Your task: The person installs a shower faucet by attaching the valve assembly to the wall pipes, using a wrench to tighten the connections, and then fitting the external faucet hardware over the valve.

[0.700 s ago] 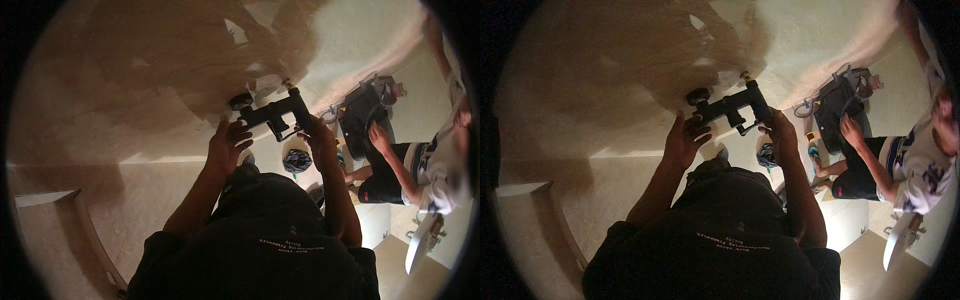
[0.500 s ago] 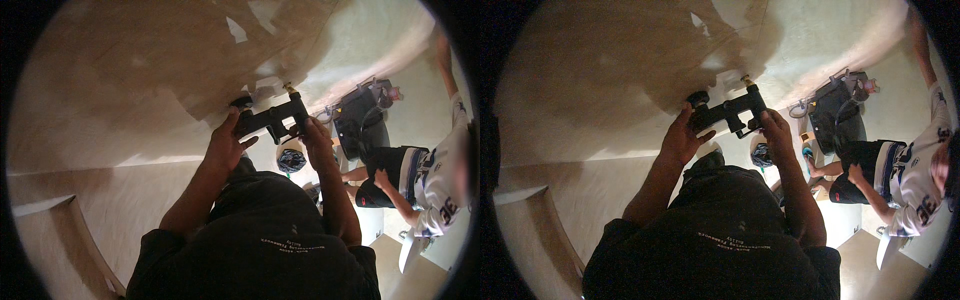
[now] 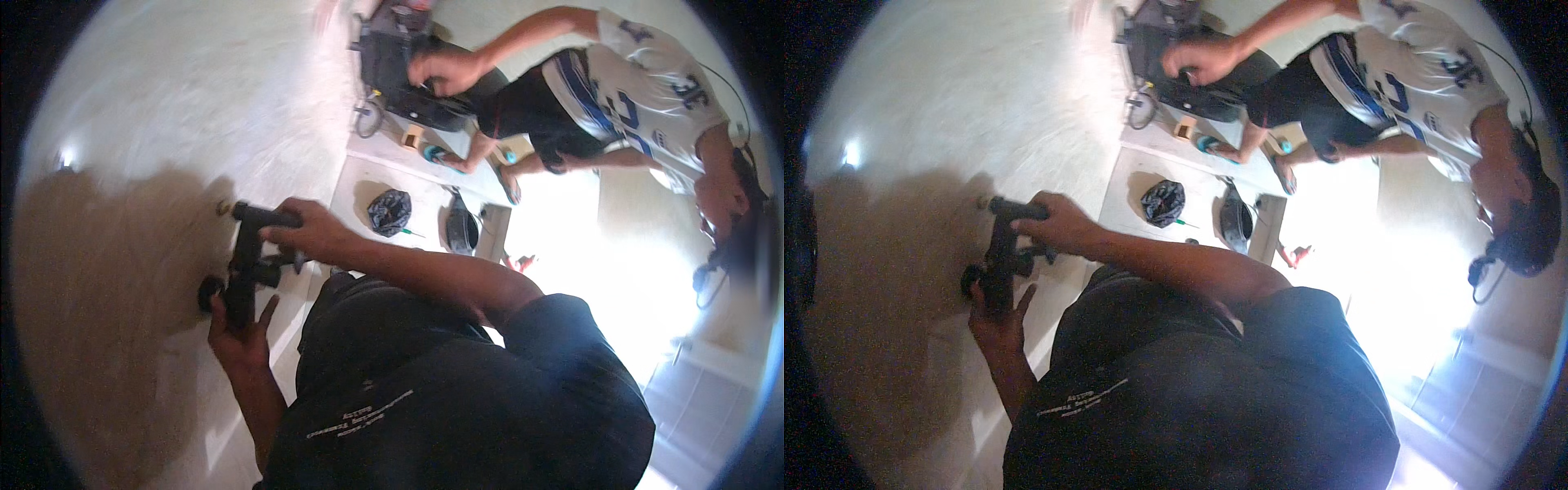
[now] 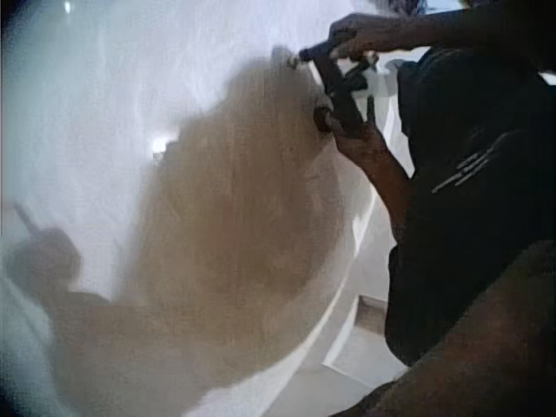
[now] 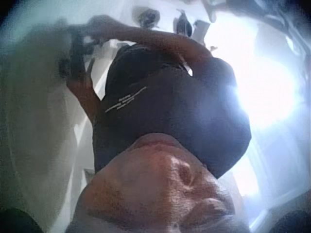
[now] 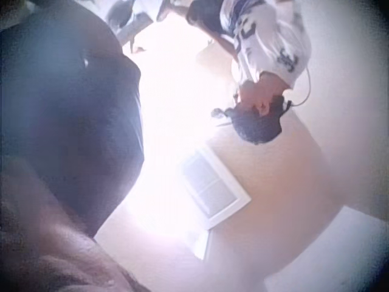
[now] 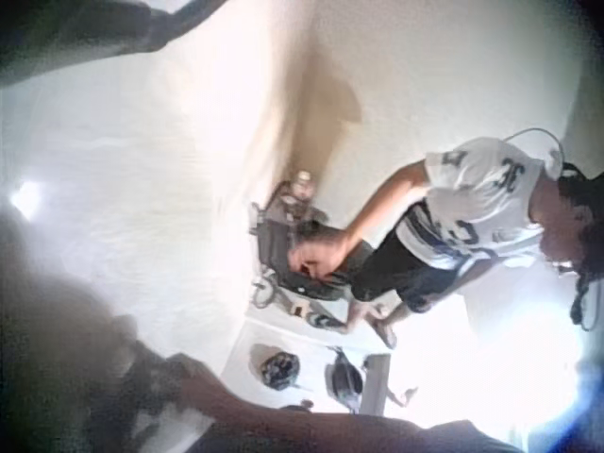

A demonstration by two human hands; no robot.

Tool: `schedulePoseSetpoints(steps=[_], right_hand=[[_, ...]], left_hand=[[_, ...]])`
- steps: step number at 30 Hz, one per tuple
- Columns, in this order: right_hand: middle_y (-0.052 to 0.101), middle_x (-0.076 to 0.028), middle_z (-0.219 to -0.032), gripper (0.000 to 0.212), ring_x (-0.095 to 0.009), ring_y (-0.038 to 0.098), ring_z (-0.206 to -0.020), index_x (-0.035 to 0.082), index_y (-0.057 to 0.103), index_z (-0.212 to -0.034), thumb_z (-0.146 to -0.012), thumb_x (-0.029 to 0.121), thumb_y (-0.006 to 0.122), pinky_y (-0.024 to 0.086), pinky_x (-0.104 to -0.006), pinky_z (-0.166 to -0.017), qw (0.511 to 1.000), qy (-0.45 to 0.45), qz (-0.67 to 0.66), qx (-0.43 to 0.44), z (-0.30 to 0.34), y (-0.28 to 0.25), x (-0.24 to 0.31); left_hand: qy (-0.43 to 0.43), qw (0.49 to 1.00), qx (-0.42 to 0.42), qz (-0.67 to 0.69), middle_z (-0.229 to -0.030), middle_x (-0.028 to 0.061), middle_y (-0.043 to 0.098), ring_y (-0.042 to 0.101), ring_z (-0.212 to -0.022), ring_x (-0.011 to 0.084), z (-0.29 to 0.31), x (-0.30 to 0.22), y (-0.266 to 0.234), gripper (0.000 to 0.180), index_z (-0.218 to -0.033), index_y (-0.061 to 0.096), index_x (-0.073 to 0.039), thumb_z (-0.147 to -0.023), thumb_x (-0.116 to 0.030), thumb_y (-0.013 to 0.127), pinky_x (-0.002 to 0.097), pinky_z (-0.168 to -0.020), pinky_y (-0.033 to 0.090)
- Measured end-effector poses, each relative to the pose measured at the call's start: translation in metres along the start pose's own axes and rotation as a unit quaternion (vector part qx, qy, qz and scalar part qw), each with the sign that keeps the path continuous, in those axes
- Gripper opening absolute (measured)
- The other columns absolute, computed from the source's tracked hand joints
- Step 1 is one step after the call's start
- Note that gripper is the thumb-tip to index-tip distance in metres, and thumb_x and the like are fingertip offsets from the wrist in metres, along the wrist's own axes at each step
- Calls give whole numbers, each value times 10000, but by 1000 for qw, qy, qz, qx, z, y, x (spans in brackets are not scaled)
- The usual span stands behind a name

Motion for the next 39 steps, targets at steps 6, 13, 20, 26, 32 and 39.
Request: schedulePoseSetpoints(steps=[6,13,20,26,32,39], right_hand=[[693,-155,-804,460,-214,692,-701,-60,630,-1026,-844,331,790,552,-362,-597,998,-51,20,-37,19,-41,50],[704,-210,-841,502,-299,721,-754,-51,639,-1030,-779,356,790,579,-408,-668,999,-2,36,-38,39,-60,48],[713,-231,-981,580,-369,711,-860,-41,648,-1048,-757,440,790,566,-476,-763,990,-69,117,-34,6,-16,44],[691,-73,-793,447,-145,642,-715,-37,725,-1015,-905,396,741,489,-301,-643,994,50,13,96,-9,-33,20],[651,-52,-775,380,-124,607,-708,-36,688,-1006,-945,339,700,487,-294,-661,993,35,78,78,-55,-49,-7],[632,-51,-759,338,-141,584,-684,-17,670,-985,-947,319,693,465,-309,-669,992,25,-71,98,-29,-34,20]], left_hand=[[16,997,55,51,-1448,206,488,416,-1398,349,29,-10,67,498,-1444,422,6,-1050,-278,532,672,-1167,293],[99,879,100,-456,-1478,199,449,447,-1376,318,49,-6,108,612,-1506,357,-15,-1011,-264,616,493,-1193,339],[205,605,116,-760,-1410,185,523,525,-1306,308,38,-4,106,541,-1446,407,-39,-1014,-302,600,415,-1117,433],[39,986,157,-28,-1377,164,553,528,-1305,350,-2,6,64,379,-1326,506,-95,-1045,-346,547,533,-1080,472],[21,997,39,56,-1268,203,616,589,-1228,331,-67,32,46,362,-1235,557,23,-1042,-283,566,566,-1076,470],[25,994,3,108,-1180,177,667,602,-1198,322,-30,18,44,361,-1190,589,7,-1011,-305,617,567,-1047,472]])
Point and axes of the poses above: each hand's wrist, its own z-axis away from the middle knuckle, its own y-axis out of the palm, x = y × z, the point moved 10 cm from there along -z, towards the middle knuckle
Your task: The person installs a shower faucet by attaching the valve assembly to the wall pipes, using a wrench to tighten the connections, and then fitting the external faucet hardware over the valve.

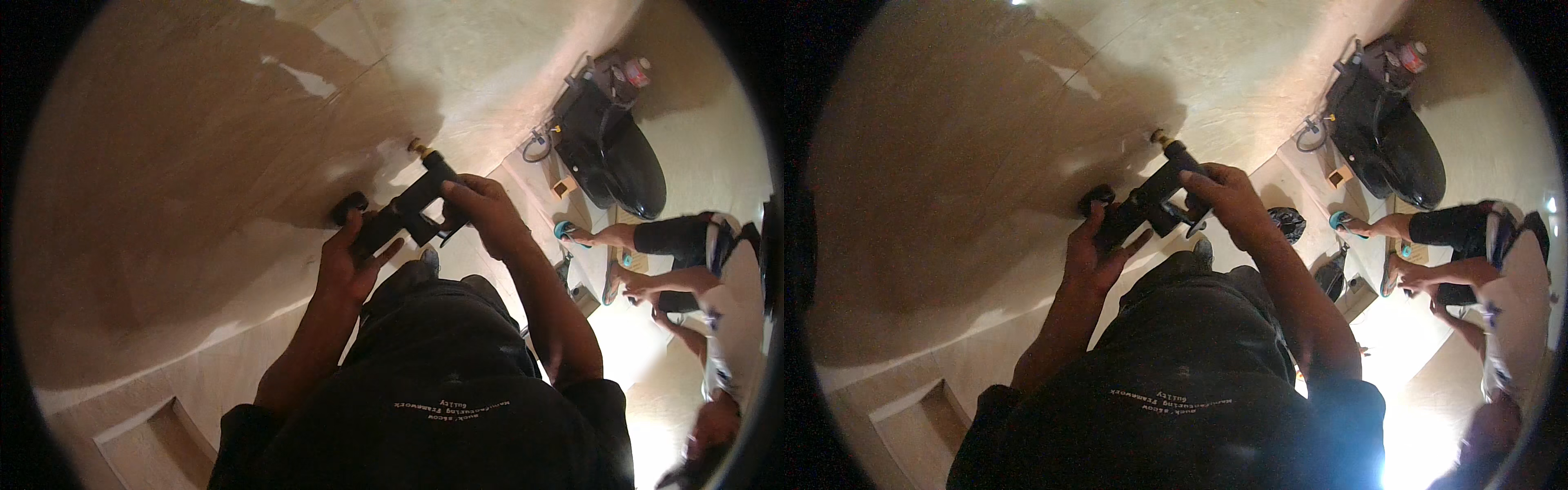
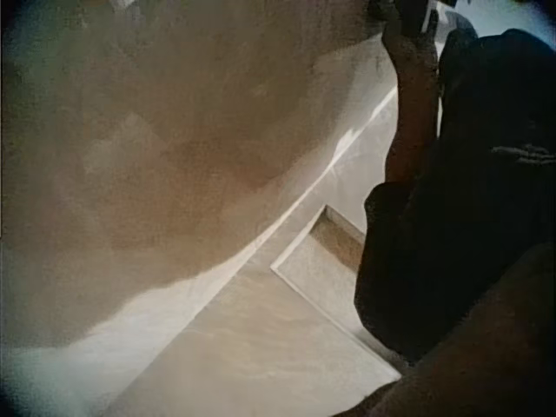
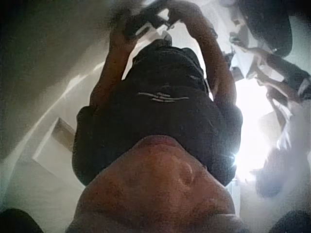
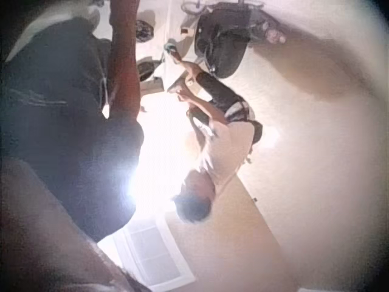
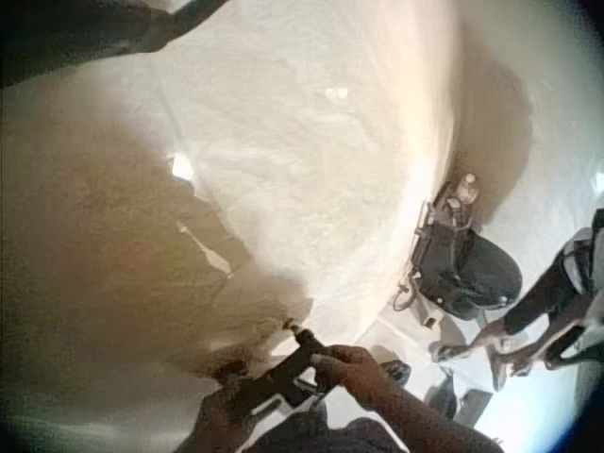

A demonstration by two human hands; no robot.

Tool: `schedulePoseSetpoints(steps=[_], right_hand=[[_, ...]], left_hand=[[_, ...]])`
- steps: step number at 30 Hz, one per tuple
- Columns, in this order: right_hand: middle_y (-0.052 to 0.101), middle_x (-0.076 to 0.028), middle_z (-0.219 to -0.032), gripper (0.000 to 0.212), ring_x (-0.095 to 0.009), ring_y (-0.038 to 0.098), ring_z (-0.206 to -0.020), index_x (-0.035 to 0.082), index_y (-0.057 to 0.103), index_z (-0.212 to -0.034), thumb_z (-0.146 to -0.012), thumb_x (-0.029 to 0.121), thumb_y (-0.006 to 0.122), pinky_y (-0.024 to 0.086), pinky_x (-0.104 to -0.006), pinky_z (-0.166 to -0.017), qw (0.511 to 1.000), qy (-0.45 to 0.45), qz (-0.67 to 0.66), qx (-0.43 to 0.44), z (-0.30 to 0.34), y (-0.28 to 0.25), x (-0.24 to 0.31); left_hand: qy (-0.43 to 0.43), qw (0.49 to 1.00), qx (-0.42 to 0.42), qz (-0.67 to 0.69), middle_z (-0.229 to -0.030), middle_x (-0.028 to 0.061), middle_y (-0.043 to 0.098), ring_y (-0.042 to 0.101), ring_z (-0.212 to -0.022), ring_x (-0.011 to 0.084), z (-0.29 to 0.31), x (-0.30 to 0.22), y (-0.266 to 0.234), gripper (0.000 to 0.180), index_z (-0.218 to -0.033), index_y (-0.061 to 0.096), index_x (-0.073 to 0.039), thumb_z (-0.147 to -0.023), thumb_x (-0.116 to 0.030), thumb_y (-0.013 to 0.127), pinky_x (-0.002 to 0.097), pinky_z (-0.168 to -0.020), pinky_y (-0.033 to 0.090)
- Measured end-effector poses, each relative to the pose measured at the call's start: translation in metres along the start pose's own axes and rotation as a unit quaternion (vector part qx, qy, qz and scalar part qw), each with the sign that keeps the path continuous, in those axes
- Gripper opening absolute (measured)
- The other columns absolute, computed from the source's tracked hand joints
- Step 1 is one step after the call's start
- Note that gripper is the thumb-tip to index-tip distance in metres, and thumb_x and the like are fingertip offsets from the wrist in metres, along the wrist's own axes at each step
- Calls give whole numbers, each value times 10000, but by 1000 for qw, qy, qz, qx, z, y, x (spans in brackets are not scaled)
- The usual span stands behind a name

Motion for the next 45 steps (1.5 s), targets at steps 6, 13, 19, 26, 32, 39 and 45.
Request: schedulePoseSetpoints(steps=[6,13,19,26,32,39,45], right_hand=[[640,-64,-774,332,-167,606,-679,0,654,-992,-948,328,686,479,-317,-683,1000,27,-10,5,-2,5,0],[647,-92,-802,329,-186,624,-682,-11,635,-1012,-965,314,660,509,-323,-674,999,38,-25,13,2,15,9],[645,-93,-790,322,-191,626,-680,-12,631,-991,-964,307,657,519,-326,-674,1000,23,-21,-1,1,13,7],[634,-75,-775,324,-177,618,-673,-3,638,-969,-950,318,677,509,-314,-671,1000,26,-1,-5,3,17,1],[618,-75,-758,320,-187,630,-697,14,635,-963,-960,334,656,529,-354,-695,1000,5,24,5,3,9,6],[658,-49,-839,363,-150,611,-755,9,678,-1022,-949,365,691,492,-319,-682,998,37,43,5,2,18,-16],[656,-66,-836,407,-125,610,-734,-22,638,-1095,-965,362,673,516,-324,-704,992,-17,120,27,11,21,-2]], left_hand=[[-87,986,135,51,-1290,55,661,535,-1286,259,6,8,14,433,-1259,632,-145,-932,-423,691,599,-1033,341],[-48,960,267,71,-1435,69,579,484,-1356,261,-14,8,11,473,-1263,642,-151,-919,-475,674,644,-1039,336],[-102,955,264,91,-1443,74,568,456,-1390,283,-16,7,6,459,-1253,630,-144,-894,-413,725,725,-1043,297],[-53,993,21,-104,-1285,116,638,554,-1280,302,11,-15,-22,475,-1235,619,-77,-923,-420,721,711,-1008,422],[-41,992,-3,-119,-1194,145,649,614,-1130,318,15,-15,-2,455,-1272,586,-16,-980,-358,655,615,-980,464],[-15,992,120,-35,-1167,68,706,619,-1149,258,1,3,-36,349,-1189,632,-135,-946,-376,697,547,-962,434],[-20,998,45,-49,-1222,50,656,535,-1214,211,20,0,-26,379,-1220,624,-125,-962,-397,681,495,-994,366]])
Point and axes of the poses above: each hand's wrist, its own z-axis away from the middle knuckle, its own y-axis out of the palm, x = y × z, the point moved 10 cm from there along -z, towards the middle knuckle
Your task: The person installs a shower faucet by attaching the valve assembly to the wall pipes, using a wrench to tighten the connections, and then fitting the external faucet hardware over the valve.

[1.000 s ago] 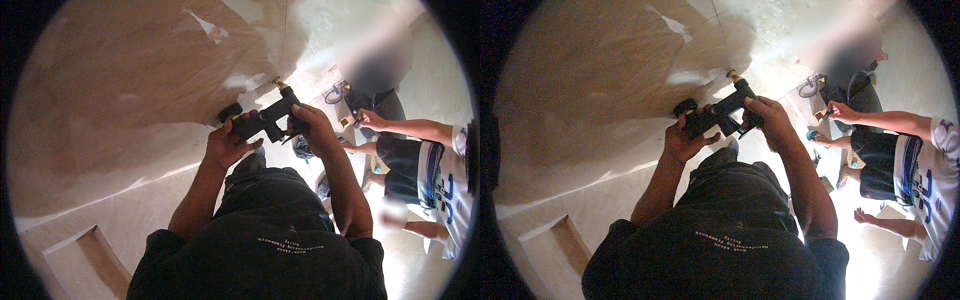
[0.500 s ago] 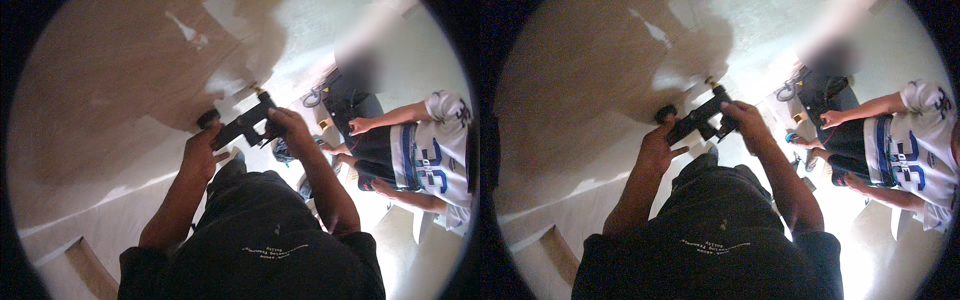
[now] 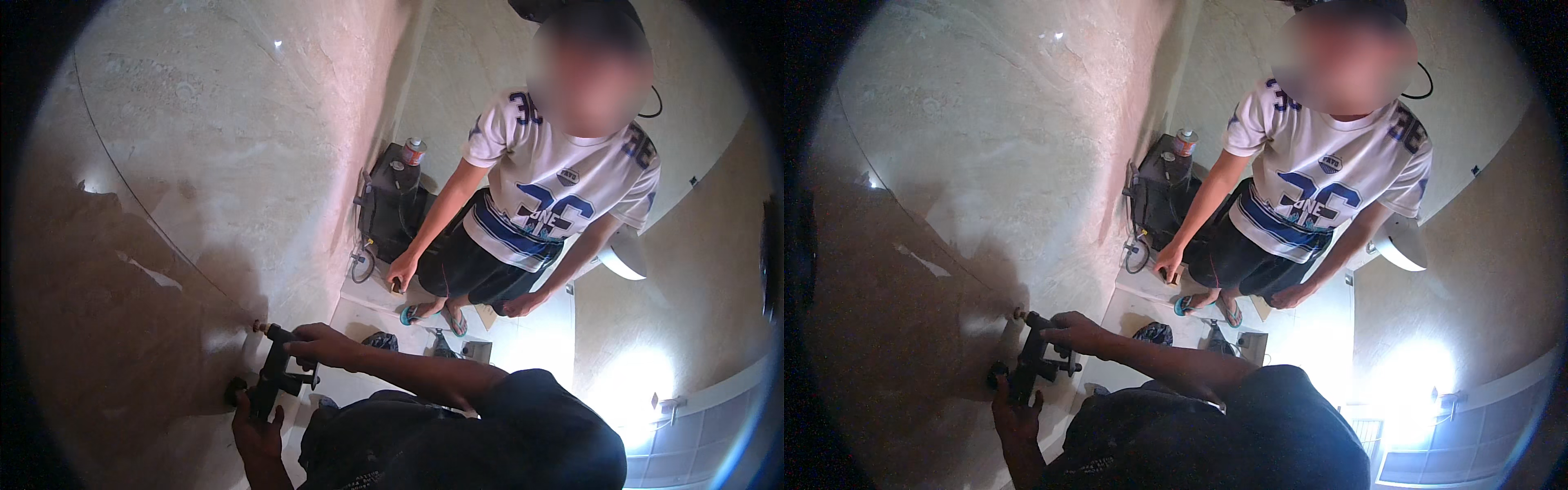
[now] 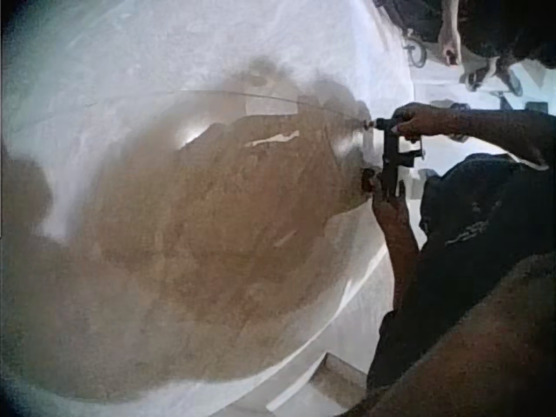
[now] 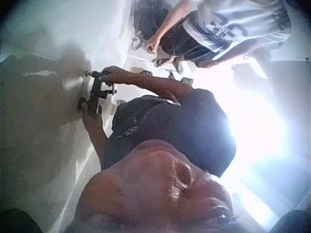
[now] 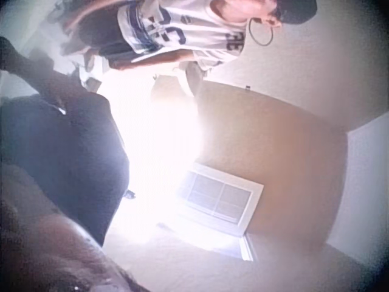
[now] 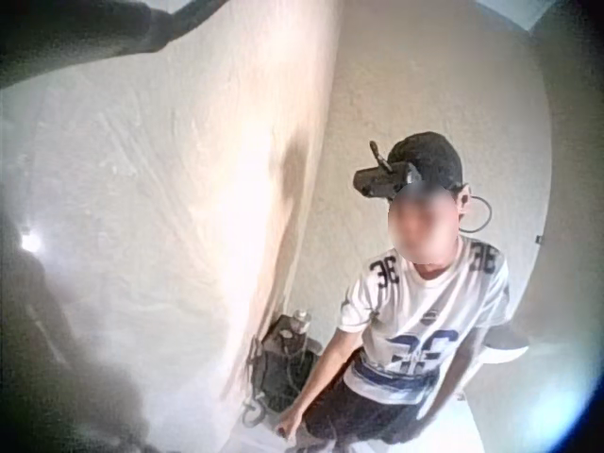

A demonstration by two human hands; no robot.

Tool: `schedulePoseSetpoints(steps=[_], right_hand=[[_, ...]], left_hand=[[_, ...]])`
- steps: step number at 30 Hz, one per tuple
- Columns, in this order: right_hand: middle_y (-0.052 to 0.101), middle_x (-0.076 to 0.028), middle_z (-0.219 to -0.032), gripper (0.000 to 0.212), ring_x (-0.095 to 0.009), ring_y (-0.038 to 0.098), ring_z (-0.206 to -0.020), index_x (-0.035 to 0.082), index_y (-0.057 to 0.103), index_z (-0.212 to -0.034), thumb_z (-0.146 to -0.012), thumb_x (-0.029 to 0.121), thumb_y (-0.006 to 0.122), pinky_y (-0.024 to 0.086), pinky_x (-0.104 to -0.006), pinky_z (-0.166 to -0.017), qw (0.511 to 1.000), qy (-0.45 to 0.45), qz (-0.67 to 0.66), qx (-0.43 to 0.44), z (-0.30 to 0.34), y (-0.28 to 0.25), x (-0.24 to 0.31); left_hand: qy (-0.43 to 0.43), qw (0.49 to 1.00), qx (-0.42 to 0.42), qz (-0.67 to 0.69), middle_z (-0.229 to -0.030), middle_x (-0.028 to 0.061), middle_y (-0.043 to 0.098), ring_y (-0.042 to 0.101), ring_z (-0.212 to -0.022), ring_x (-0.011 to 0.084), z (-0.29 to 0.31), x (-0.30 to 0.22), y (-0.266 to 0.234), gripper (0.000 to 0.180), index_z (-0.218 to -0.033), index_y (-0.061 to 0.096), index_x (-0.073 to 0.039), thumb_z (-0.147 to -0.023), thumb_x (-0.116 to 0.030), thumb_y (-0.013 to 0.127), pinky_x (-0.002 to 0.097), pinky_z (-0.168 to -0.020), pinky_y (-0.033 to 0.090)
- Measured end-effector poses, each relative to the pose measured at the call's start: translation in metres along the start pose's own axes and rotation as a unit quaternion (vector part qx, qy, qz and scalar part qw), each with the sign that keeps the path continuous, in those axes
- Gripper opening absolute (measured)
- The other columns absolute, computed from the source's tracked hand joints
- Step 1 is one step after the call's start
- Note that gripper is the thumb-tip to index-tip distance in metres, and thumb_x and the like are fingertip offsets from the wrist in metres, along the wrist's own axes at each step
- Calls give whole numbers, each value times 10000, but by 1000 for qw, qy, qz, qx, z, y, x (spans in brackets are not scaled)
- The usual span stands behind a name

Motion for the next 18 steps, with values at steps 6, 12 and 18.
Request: schedulePoseSetpoints(steps=[6,12,18], right_hand=[[662,-266,-1024,540,-434,656,-1027,-33,512,-1287,-963,380,637,507,-494,-912,922,-85,346,-150,34,15,64],[596,-163,-1031,456,-358,566,-1058,13,581,-1157,-871,343,715,475,-445,-862,756,-228,572,-224,47,70,113],[697,-149,-907,199,-322,638,-923,83,748,-824,-695,232,725,515,-459,-769,721,-284,632,-9,6,167,54]], left_hand=[[66,996,-36,-38,-1226,73,621,548,-1164,212,11,-5,-23,447,-1296,591,-57,-1009,-398,619,479,-1005,396],[203,946,8,-253,-1249,145,617,583,-1150,245,33,-30,-14,448,-1314,570,18,-993,-283,655,407,-970,487],[254,859,55,-442,-1352,164,625,599,-1244,254,53,-50,26,506,-1366,572,4,-927,-209,705,374,-1050,464]])
Point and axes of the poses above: each hand's wrist, its own z-axis away from the middle knuckle, its own y-axis out of the palm, x = y × z, the point moved 10 cm from there along -z, towards the middle knuckle
